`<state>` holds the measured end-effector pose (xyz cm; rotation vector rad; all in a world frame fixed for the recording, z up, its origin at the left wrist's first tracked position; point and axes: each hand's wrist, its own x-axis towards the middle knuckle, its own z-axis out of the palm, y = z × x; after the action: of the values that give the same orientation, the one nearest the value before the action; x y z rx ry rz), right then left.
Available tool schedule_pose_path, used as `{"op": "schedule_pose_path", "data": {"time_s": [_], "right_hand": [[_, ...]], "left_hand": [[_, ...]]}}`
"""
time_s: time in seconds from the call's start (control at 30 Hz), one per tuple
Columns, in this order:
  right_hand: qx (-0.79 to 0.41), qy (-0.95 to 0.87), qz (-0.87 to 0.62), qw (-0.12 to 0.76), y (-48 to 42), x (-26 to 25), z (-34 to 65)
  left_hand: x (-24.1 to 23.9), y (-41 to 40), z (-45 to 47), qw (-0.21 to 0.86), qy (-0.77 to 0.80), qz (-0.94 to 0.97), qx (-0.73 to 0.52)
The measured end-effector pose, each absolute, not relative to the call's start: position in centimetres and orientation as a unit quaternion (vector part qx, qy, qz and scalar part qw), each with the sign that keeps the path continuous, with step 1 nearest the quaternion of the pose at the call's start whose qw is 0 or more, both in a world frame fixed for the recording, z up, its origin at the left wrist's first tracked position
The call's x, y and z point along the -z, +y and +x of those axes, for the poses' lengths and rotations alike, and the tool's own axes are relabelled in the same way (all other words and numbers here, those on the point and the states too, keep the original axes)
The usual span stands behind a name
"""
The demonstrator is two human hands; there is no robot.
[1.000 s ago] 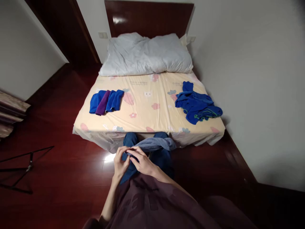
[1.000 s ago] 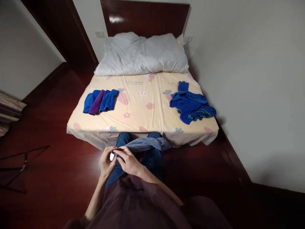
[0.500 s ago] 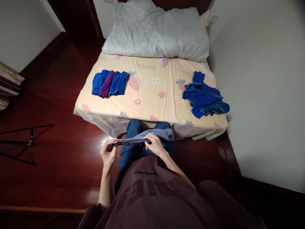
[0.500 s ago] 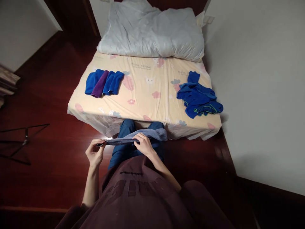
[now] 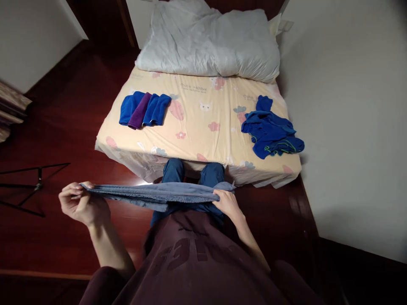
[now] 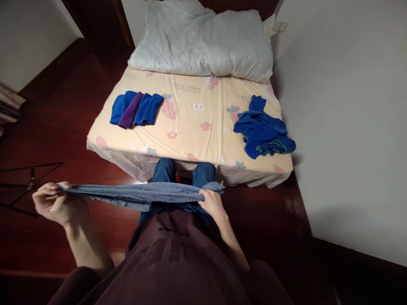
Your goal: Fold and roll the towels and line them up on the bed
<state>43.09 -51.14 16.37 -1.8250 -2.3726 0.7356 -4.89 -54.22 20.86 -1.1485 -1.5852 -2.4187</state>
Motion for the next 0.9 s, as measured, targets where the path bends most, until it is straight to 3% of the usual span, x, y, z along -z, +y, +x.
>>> {"op": "schedule_pose_path", "data": {"time_s": [0.2,0.33,0.5,0.7,0.8,0.9], "right_hand": [[-0.208,-0.710,-0.673,0.001,-51.8,-16.1,48.6],[-0.311,-0.687,-0.649,0.102,-51.7,-16.4,52.2],[-0.445,-0.593,-0.637,0.211,-51.2,-17.6,56.7],[-0.401,-0.559,-0.662,0.298,-50.5,-19.9,63.2],[-0.387,-0.545,-0.666,0.332,-48.8,-20.5,65.1],[-0.359,-0.499,-0.665,0.425,-45.2,-21.4,65.3]], "left_hand": [[-22.9,-54.0,-6.3,0.010,-0.546,-0.262,0.795],[-24.5,-54.7,-6.3,-0.047,-0.587,-0.317,0.743],[-26.1,-56.7,-6.4,-0.075,-0.661,-0.484,0.568],[-27.2,-59.0,-8.3,-0.193,-0.759,-0.510,0.356],[-27.1,-58.2,-9.6,-0.154,-0.774,-0.544,0.285],[-27.3,-55.4,-10.6,-0.094,-0.753,-0.593,0.268]]}}
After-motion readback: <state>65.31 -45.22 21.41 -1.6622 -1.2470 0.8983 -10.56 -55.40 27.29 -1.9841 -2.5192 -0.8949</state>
